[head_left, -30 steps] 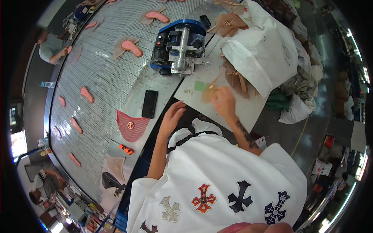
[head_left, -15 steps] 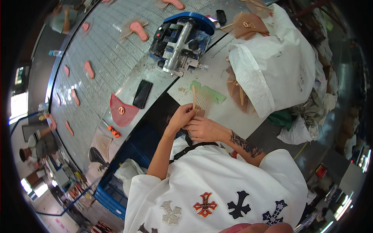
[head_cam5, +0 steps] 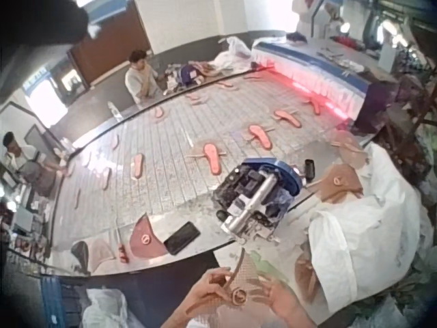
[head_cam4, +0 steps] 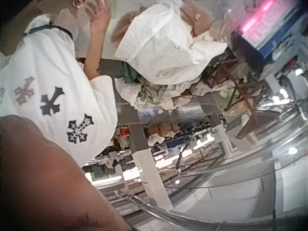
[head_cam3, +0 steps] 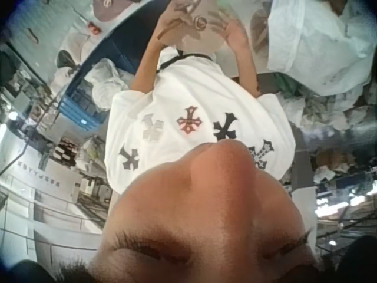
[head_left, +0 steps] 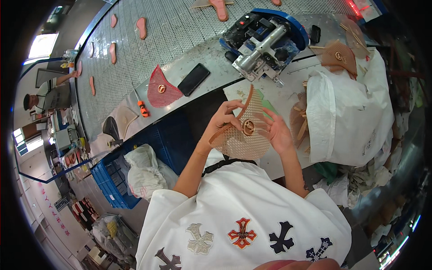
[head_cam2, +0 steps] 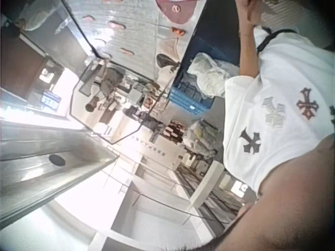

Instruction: The person handles mesh shoe upper pieces and pink insoles at a workbench, attaching a gold emblem to the mesh pieces and placing them on a perforated metal surface. The person also uses a screwdriver to adjust a nearby machine and retrieves parts from a white bag.

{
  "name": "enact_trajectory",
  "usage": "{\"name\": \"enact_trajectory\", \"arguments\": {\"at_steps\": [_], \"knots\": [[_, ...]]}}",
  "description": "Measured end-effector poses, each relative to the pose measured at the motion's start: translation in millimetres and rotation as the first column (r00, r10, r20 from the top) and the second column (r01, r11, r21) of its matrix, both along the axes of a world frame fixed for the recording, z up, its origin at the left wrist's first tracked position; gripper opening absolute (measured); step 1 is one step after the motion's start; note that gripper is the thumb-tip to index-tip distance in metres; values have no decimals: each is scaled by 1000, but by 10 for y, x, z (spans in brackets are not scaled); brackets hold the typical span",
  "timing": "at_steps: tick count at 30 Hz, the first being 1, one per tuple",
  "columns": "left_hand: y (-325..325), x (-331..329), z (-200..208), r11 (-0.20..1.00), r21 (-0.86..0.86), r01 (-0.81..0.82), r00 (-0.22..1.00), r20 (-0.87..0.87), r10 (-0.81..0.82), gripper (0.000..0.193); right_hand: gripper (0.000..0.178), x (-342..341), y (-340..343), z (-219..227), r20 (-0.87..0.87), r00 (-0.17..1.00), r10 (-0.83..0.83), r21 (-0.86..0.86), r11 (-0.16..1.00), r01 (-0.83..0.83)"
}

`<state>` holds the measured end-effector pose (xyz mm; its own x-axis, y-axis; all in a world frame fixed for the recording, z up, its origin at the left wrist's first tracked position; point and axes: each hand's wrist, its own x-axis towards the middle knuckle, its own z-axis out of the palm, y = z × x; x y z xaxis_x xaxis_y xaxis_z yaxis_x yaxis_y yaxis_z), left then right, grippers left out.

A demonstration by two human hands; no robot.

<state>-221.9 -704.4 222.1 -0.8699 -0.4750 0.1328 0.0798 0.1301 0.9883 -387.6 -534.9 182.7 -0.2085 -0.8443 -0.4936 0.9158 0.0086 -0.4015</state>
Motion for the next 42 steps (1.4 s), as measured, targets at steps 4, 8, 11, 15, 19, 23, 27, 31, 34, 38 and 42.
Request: {"name": "enact_trajectory", "arguments": {"at_steps": [4, 8, 11, 15, 19, 23, 27, 31, 34, 38, 42], "knots": [[100, 91, -134, 911, 408, -56, 995, -48, 83, 26, 41, -34, -45, -200, -273, 962, 16, -9, 1000, -20], [-57, 124, -83, 655, 748, -107, 993, 45, 111, 55, 38, -29, -193, -144, -273, 962, -9, 17, 1000, 14], [-201, -20, 13, 526, 846, -89, 992, 123, -31, 51, 34, -26, -327, -39, -463, 886, 30, 63, 998, -1], [-312, -230, -149, 926, 378, 3, 833, 511, -212, 33, 35, -52, -342, -105, -670, 742, 2, 131, 985, 115], [-262, -349, -544, 855, 512, -84, 857, 475, -200, 30, 34, -60, -343, -55, -695, 717, -57, 88, 983, 163], [-300, -508, -577, 814, 571, -109, 903, 398, -159, 31, 34, -59, -432, 76, -737, 672, -67, 111, 970, 218], [-400, -598, -594, 850, 515, -111, 906, 404, -126, 32, 31, -190, -538, -173, -777, 629, -25, 160, 959, 235], [-460, -492, -636, 831, 526, -181, 912, 406, -59, 29, 26, -193, -670, -189, -770, 638, 23, 165, 972, 164], [-542, -305, -748, 898, 372, -233, 916, 393, 75, 27, 26, -78, -718, -156, -663, 746, 71, 168, 984, 55], [-652, 332, -796, 832, 276, -481, 839, 421, 345, 26, 29, 152, -455, -285, -662, 718, 216, 274, 961, -36], [-575, 1206, -720, 540, 402, -740, 667, 332, 667, 30, 33, 294, 92, -748, -600, 678, 425, 401, 893, -204]]}}
